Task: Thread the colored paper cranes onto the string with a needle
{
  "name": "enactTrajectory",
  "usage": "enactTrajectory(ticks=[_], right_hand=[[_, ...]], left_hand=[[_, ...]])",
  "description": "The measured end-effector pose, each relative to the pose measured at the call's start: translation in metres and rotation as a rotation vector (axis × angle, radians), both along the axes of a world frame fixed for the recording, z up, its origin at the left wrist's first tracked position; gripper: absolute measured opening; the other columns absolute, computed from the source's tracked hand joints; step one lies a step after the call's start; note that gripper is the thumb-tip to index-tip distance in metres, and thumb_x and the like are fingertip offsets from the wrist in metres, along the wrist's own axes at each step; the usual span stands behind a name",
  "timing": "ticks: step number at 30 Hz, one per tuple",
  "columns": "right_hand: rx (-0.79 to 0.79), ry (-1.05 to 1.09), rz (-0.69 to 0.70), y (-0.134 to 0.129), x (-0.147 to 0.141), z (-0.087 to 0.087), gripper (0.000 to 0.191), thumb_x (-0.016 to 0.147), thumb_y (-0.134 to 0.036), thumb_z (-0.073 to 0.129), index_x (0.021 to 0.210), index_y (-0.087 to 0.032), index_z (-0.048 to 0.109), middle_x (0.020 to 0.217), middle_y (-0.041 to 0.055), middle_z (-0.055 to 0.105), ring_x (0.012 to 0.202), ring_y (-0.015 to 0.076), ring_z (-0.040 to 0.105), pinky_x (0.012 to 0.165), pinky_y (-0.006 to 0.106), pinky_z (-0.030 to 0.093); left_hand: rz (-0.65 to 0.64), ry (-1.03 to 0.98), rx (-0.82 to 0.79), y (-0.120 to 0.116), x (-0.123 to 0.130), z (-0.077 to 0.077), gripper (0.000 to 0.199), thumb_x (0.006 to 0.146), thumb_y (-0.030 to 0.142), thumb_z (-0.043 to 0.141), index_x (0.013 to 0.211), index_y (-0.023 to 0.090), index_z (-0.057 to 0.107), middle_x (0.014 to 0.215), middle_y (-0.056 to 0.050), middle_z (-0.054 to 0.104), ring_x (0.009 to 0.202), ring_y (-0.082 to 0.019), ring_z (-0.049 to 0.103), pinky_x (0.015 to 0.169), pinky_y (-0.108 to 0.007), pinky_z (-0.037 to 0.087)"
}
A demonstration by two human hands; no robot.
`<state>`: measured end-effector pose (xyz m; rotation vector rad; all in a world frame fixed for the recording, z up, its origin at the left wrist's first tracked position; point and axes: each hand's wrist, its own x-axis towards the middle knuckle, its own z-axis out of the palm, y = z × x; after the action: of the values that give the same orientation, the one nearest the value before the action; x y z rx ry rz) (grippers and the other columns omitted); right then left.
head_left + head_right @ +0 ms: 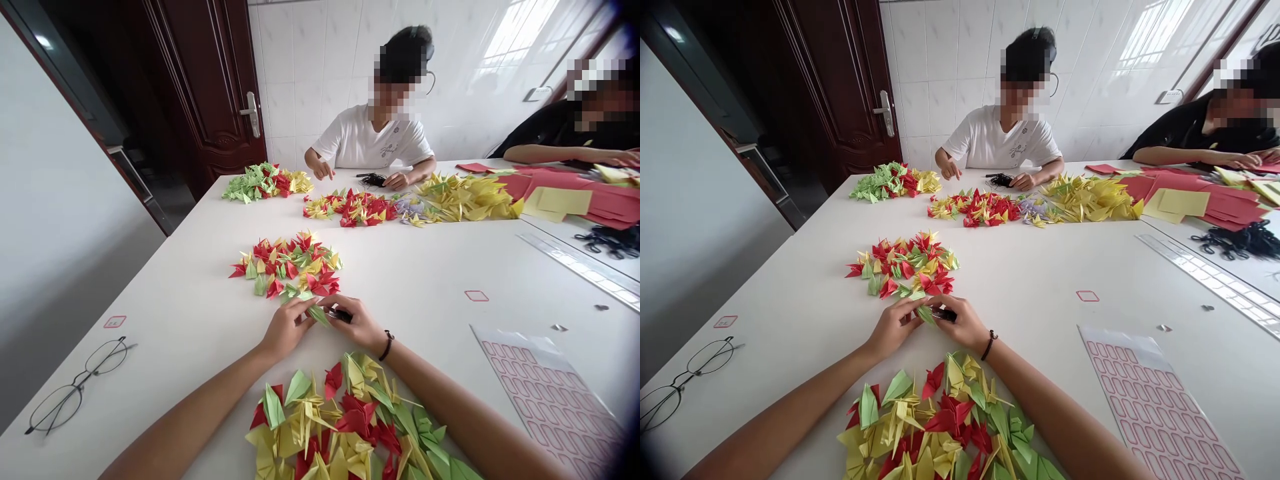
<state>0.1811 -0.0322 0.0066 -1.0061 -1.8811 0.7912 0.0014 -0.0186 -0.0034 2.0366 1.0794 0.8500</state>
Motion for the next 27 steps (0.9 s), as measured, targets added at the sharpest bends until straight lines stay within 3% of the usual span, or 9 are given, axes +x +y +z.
enactTrajectory(ticks=[12,19,24,27], right_hand=[[0.043,-0.062,0.052,0.001,0.001,0.000,0.021,0.072,-0.016,0.049,0.089,-0.017,0.060,0.085,0.0070,0.064,0.075,0.0167,0.059,0.066,0.027,0.045],[0.082,-0.083,-0.057,0.003,-0.001,-0.004,0.018,0.081,-0.032,0.051,0.085,-0.018,0.062,0.079,0.0075,0.064,0.070,0.0160,0.058,0.063,0.028,0.046],[0.069,-0.085,-0.126,0.004,-0.001,-0.007,0.017,0.080,-0.031,0.051,0.082,-0.018,0.061,0.078,0.0066,0.063,0.069,0.0155,0.058,0.063,0.027,0.046],[0.054,-0.092,-0.112,0.004,-0.001,-0.008,0.014,0.079,-0.030,0.053,0.081,-0.017,0.060,0.075,0.0057,0.063,0.067,0.0148,0.057,0.061,0.026,0.045]], left_hand=[[0.026,-0.008,-0.071,-0.001,0.000,0.007,0.037,0.077,0.029,0.053,0.113,0.021,0.057,0.085,-0.005,0.058,0.060,-0.011,0.044,0.061,-0.025,0.043],[0.045,-0.014,-0.098,-0.001,0.002,0.006,0.040,0.073,0.030,0.057,0.112,0.020,0.057,0.089,-0.005,0.059,0.061,-0.011,0.045,0.063,-0.025,0.044],[-0.013,-0.014,-0.150,0.000,-0.001,0.011,0.053,0.065,0.036,0.066,0.115,0.021,0.055,0.098,-0.005,0.057,0.068,-0.012,0.049,0.069,-0.026,0.045],[-0.018,-0.040,-0.188,-0.001,-0.002,0.013,0.049,0.069,0.040,0.062,0.112,0.020,0.056,0.100,-0.006,0.057,0.072,-0.013,0.051,0.071,-0.027,0.045]])
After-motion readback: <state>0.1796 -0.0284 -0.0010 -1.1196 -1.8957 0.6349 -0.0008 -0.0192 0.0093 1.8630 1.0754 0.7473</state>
